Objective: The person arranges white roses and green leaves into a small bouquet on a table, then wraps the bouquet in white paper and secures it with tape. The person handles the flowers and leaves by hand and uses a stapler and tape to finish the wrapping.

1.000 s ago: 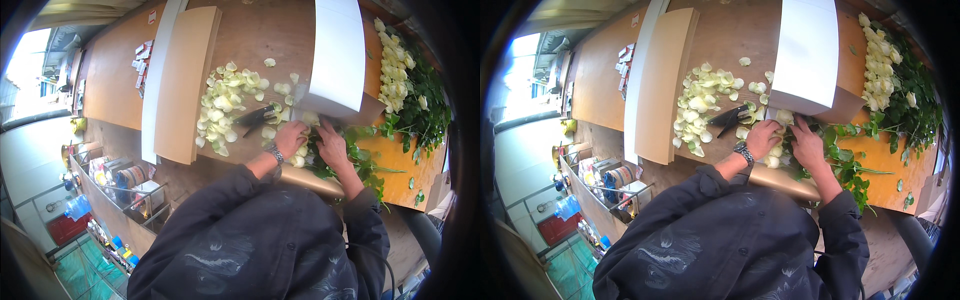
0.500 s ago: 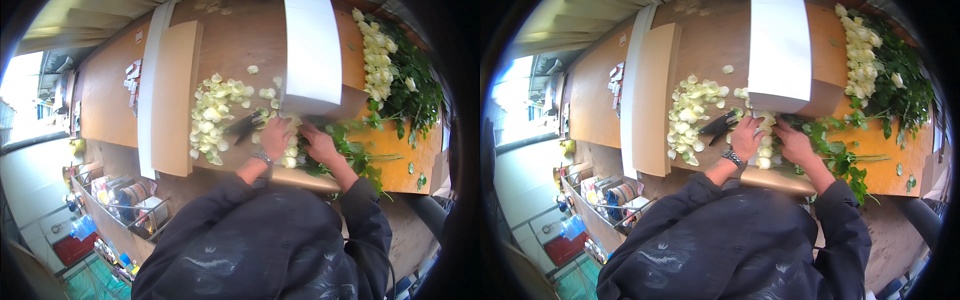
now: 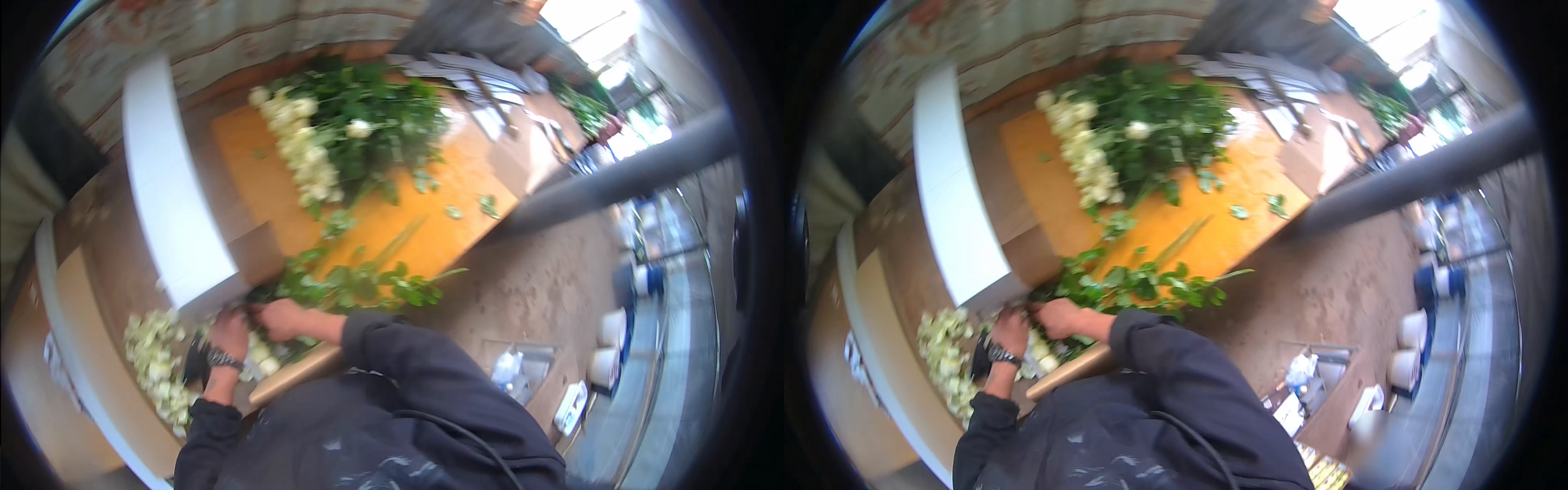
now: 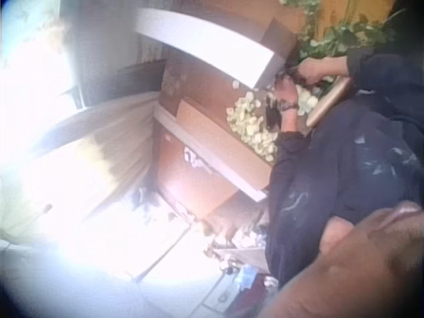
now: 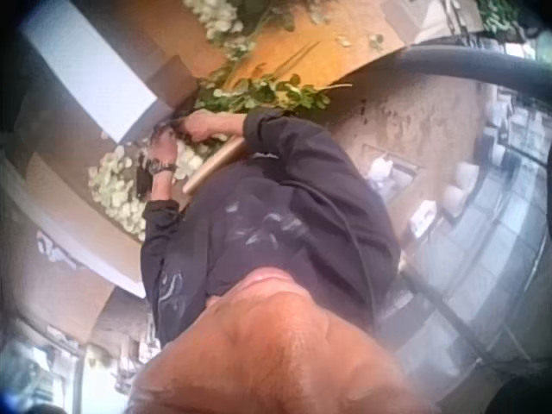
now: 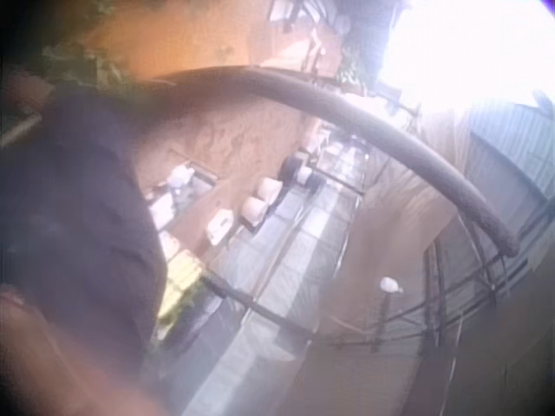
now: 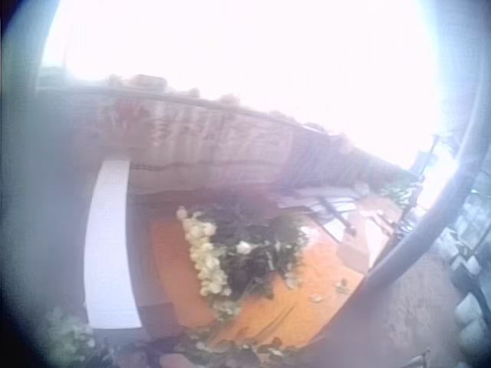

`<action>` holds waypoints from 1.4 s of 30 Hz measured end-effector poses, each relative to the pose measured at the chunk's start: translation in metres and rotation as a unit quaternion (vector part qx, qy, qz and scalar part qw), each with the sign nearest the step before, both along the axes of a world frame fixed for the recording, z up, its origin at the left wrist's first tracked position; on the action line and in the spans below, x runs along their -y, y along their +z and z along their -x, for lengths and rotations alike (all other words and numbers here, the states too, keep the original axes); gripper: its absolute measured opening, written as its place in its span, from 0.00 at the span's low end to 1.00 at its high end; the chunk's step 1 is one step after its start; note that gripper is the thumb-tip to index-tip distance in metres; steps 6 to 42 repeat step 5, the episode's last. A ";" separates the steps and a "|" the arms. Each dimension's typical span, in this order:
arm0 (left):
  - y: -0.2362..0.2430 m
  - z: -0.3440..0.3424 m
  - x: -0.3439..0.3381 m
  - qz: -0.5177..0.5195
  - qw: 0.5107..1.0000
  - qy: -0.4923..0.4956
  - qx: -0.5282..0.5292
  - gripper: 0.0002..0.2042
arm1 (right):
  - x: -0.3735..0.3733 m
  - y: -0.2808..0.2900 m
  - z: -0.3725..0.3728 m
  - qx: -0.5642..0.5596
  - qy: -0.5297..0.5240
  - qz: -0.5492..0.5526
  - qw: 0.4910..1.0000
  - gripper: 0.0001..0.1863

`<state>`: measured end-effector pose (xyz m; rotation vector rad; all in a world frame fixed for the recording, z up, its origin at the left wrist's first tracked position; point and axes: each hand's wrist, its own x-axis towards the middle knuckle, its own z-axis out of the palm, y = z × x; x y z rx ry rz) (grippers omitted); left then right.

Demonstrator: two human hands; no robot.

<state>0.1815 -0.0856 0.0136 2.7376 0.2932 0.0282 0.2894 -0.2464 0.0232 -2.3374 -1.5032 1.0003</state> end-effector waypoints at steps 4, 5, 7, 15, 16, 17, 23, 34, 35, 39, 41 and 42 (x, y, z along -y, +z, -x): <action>0.000 0.002 -0.003 0.019 0.998 0.012 0.053 0.07 | 0.002 0.016 0.004 -0.027 -0.027 -0.032 0.999 0.30; -0.003 0.003 -0.003 0.045 0.996 0.022 0.076 0.07 | 0.002 0.019 0.005 -0.037 -0.036 -0.047 0.998 0.31; -0.003 0.003 -0.003 0.045 0.996 0.022 0.076 0.07 | 0.002 0.019 0.005 -0.037 -0.036 -0.047 0.998 0.31; -0.003 0.003 -0.003 0.045 0.996 0.022 0.076 0.07 | 0.002 0.019 0.005 -0.037 -0.036 -0.047 0.998 0.31; -0.003 0.003 -0.003 0.045 0.996 0.022 0.076 0.07 | 0.002 0.019 0.005 -0.037 -0.036 -0.047 0.998 0.31; -0.003 0.003 -0.003 0.045 0.996 0.022 0.076 0.07 | 0.002 0.019 0.005 -0.037 -0.036 -0.047 0.998 0.31; -0.003 0.003 -0.003 0.045 0.996 0.022 0.076 0.07 | 0.002 0.019 0.005 -0.037 -0.036 -0.047 0.998 0.31; -0.003 0.003 -0.003 0.045 0.996 0.022 0.076 0.07 | 0.002 0.019 0.005 -0.037 -0.036 -0.047 0.998 0.31; -0.003 0.003 -0.003 0.045 0.996 0.022 0.076 0.07 | 0.002 0.019 0.005 -0.037 -0.036 -0.047 0.998 0.31; -0.003 0.003 -0.003 0.045 0.996 0.022 0.076 0.07 | 0.002 0.019 0.005 -0.037 -0.036 -0.047 0.998 0.31; -0.003 0.003 -0.003 0.045 0.996 0.022 0.076 0.07 | 0.002 0.019 0.005 -0.037 -0.036 -0.047 0.998 0.31; -0.003 0.003 -0.003 0.045 0.996 0.022 0.076 0.07 | 0.002 0.019 0.005 -0.037 -0.036 -0.047 0.998 0.31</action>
